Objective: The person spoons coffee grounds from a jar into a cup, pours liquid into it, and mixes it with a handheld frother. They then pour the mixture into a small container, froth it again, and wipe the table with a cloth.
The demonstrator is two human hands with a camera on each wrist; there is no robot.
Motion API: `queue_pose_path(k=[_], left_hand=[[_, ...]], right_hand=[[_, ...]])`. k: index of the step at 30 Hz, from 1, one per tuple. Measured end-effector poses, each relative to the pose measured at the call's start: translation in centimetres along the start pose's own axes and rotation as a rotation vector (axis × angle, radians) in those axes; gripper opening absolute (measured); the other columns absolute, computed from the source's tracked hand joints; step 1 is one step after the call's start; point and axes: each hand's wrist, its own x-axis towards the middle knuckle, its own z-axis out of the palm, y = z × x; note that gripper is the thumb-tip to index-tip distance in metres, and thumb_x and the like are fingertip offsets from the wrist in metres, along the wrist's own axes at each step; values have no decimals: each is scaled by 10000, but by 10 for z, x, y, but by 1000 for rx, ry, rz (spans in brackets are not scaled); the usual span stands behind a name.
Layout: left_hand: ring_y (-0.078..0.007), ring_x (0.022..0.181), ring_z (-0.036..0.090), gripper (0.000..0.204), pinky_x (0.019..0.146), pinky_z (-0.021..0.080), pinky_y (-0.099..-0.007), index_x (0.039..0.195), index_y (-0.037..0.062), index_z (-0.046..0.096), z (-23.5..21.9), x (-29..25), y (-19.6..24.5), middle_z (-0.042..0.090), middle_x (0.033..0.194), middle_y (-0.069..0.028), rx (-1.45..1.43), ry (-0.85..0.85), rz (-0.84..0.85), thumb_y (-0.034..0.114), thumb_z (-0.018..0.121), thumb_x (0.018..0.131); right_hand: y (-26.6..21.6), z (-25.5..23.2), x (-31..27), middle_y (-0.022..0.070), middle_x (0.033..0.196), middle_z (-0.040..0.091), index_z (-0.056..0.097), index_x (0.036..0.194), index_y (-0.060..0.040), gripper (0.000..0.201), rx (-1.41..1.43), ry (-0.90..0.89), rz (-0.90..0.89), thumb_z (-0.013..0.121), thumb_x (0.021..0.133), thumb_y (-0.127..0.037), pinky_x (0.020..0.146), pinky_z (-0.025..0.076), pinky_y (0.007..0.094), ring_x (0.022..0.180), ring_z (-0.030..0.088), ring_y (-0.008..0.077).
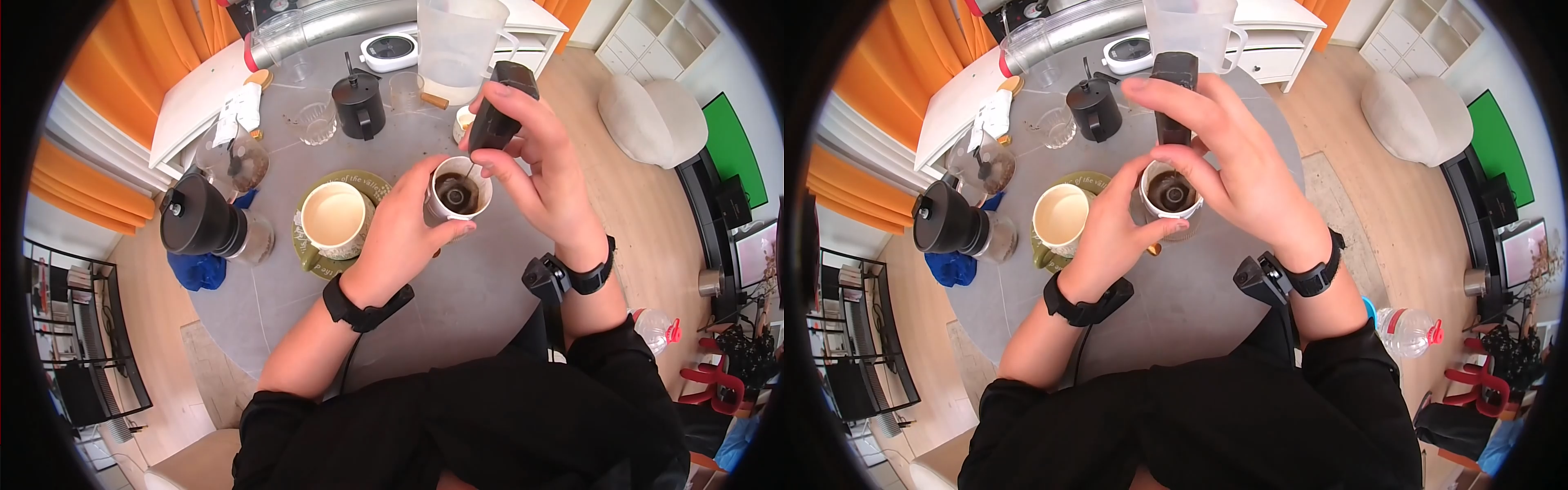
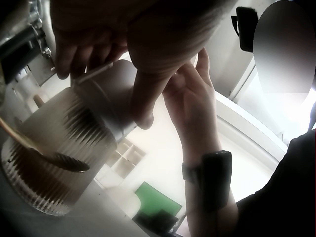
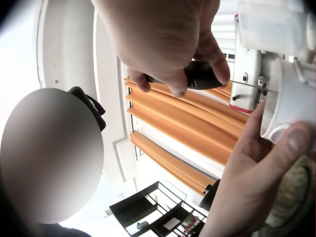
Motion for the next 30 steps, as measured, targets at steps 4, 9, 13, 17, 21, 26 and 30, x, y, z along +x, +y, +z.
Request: queue_pose_path(k=[4, 9, 13, 17, 21, 26, 30], left_hand=[[-290, 1166, 643, 729, 975, 509, -383, 1369, 29, 511, 1, 0, -4, 650, 1238, -163, 22, 7, 53, 113, 876, 743], [-310, 1138, 653, 698, 966, 518, -389, 1329, 15, 527, 2, 0, 0, 653, 1214, -167, -53, 3, -1, 76, 876, 728], [-311, 1138, 652, 695, 967, 519, -393, 1326, 15, 530, 2, -1, 0, 652, 1215, -165, 11, 24, 45, 76, 877, 727], [-315, 1148, 646, 701, 973, 516, -398, 1329, 16, 529, 2, -1, 1, 646, 1229, -164, 43, 31, 88, 80, 879, 725], [-322, 1154, 641, 706, 976, 514, -400, 1328, 18, 529, 3, -1, -2, 641, 1237, -169, 46, 38, 97, 80, 881, 719], [-333, 1154, 638, 711, 973, 514, -401, 1328, 22, 530, 3, -1, -2, 638, 1238, -171, 58, 40, 115, 71, 881, 711], [-333, 1152, 638, 707, 970, 515, -401, 1325, 23, 530, 4, -1, -2, 638, 1238, -170, 67, 36, 125, 69, 879, 713]], right_hand=[[-1, 0, 0, 64, 1388, 619, 514, 1373, -100, 583, 2, -1, 0, 689, 847, 82, 644, 564, 300, 1001, 621, 248], [-1, 0, 0, 68, 1386, 619, 521, 1366, -92, 574, 2, 3, 0, 687, 845, 83, 643, 566, 302, 974, 619, 246], [-1, 1, 0, 73, 1386, 618, 518, 1366, -90, 576, 9, 1, -4, 686, 843, 86, 644, 566, 299, 958, 616, 244], [0, 1, 0, 76, 1386, 616, 514, 1365, -83, 575, 9, 2, -9, 685, 843, 88, 639, 559, 301, 936, 609, 243], [0, 2, 0, 76, 1384, 618, 513, 1363, -80, 573, -1, 1, -20, 685, 843, 89, 634, 553, 303, 928, 607, 241], [0, 1, 0, 71, 1385, 616, 512, 1365, -85, 580, -7, -2, -14, 685, 840, 91, 635, 551, 299, 929, 610, 236], [-1, 0, 0, 67, 1388, 614, 510, 1365, -90, 582, -8, 0, -13, 684, 840, 92, 635, 554, 297, 930, 611, 235]])
